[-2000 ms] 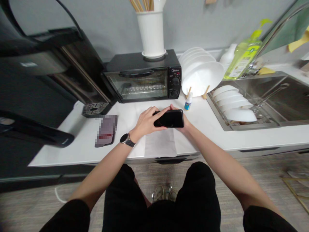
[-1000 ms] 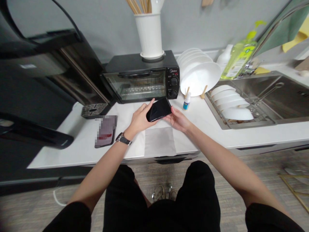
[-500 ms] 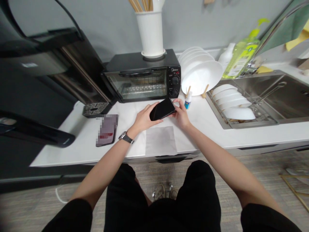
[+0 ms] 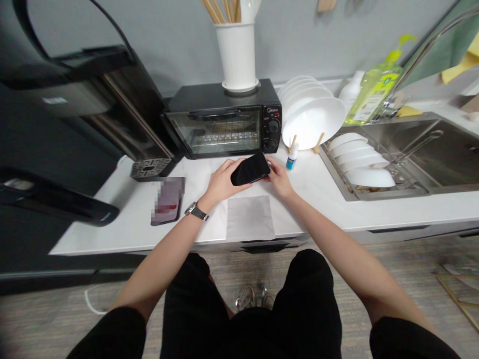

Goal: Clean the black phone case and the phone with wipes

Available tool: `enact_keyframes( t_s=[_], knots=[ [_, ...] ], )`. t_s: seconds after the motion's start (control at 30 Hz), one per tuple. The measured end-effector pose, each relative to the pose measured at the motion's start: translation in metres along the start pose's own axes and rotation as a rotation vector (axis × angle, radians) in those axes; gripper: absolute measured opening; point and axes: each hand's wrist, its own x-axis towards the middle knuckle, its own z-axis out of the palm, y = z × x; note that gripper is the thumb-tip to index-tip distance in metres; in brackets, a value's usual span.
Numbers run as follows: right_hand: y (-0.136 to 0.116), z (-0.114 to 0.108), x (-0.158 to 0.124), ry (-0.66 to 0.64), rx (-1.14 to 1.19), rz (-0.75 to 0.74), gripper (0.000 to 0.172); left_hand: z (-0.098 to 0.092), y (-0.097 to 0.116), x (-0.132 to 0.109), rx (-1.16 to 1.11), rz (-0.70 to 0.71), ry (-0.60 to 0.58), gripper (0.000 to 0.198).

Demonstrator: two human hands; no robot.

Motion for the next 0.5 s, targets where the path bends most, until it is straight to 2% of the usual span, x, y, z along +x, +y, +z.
enact_keyframes(
  t_s=[0.1,0.23,0.5],
  knots=[
    [0.0,0.0,0.001,-0.005,-0.045,-0.036,0.044,-0.001,0.001,0.001,-0.073,0.047,0.03,0.078],
    [0.005,0.0,0.004,-0.003,-0.055,0.007,0.04,-0.005,0.0,0.004,-0.21,0.112,0.105,0.074],
    [0.006,-0.002,0.003,0.037,-0.137,-0.01,0.033,0.004,-0.022,0.006,-0.318,0.062,0.254,0.093]
  ],
)
